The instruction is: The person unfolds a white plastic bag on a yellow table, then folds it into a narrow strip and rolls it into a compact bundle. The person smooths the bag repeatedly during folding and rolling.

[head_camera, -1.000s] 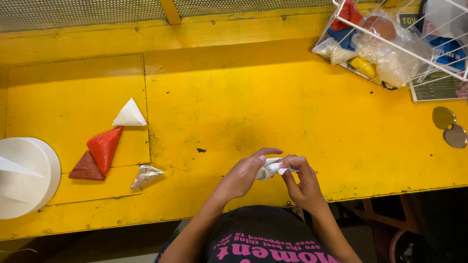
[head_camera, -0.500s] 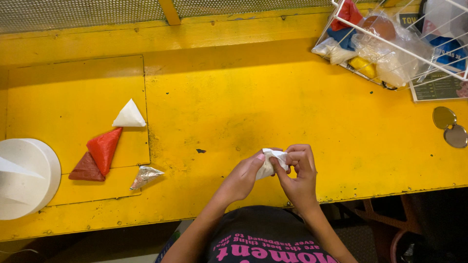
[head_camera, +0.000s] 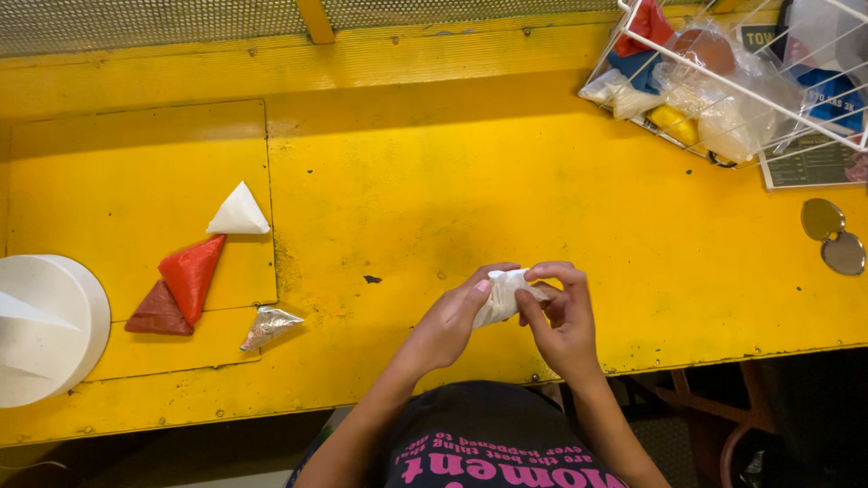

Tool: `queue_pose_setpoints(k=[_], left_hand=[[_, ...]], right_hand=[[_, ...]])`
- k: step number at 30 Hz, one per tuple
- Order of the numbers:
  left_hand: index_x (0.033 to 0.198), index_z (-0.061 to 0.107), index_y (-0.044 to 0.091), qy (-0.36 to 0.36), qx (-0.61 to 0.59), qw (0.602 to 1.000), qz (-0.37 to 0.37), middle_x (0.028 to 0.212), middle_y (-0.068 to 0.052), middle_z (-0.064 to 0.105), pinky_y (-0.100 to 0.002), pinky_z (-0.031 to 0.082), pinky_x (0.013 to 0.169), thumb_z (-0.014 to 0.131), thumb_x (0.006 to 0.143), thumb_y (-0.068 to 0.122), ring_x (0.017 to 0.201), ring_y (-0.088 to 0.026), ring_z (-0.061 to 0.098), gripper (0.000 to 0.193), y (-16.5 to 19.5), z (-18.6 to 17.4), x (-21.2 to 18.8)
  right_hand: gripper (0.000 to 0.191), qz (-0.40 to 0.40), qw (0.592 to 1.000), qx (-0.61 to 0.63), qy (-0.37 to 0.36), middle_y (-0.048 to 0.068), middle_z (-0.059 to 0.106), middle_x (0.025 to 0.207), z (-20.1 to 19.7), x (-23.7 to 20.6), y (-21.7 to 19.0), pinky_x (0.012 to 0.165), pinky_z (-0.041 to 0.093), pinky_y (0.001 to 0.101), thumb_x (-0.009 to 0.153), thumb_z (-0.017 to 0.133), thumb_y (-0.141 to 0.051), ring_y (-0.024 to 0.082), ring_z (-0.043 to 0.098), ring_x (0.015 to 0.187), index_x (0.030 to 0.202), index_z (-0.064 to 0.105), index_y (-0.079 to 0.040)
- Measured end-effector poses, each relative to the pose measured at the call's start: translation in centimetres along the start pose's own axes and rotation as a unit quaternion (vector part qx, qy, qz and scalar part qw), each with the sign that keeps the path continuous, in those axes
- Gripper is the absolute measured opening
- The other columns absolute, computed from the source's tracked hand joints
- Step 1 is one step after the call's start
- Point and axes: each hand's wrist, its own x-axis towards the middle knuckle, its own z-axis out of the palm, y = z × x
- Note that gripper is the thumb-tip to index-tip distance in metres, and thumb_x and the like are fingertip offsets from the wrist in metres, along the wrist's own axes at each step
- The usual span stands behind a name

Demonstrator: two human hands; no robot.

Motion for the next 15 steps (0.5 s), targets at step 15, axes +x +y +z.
queue_pose_setpoints(k=[15], left_hand=[[0.154,0.041,0.012,0.041,0.052,0.997,0.025,0.12,-0.019,0.07,-0.037,0.048,0.103,0.025,0.108,0.037,0.115,-0.029,0.067,0.055,0.9,0.3,0.2]], right_hand=[[0.032,-0.155,0.948,-0.255,-0.111,0.009,0.049,0.108,-0.1,0.2,-2.0,0.071,0.058,0.0243,0.08,0.08,0.003,0.018,0.063,0.094,0.109,0.075,-0.009]])
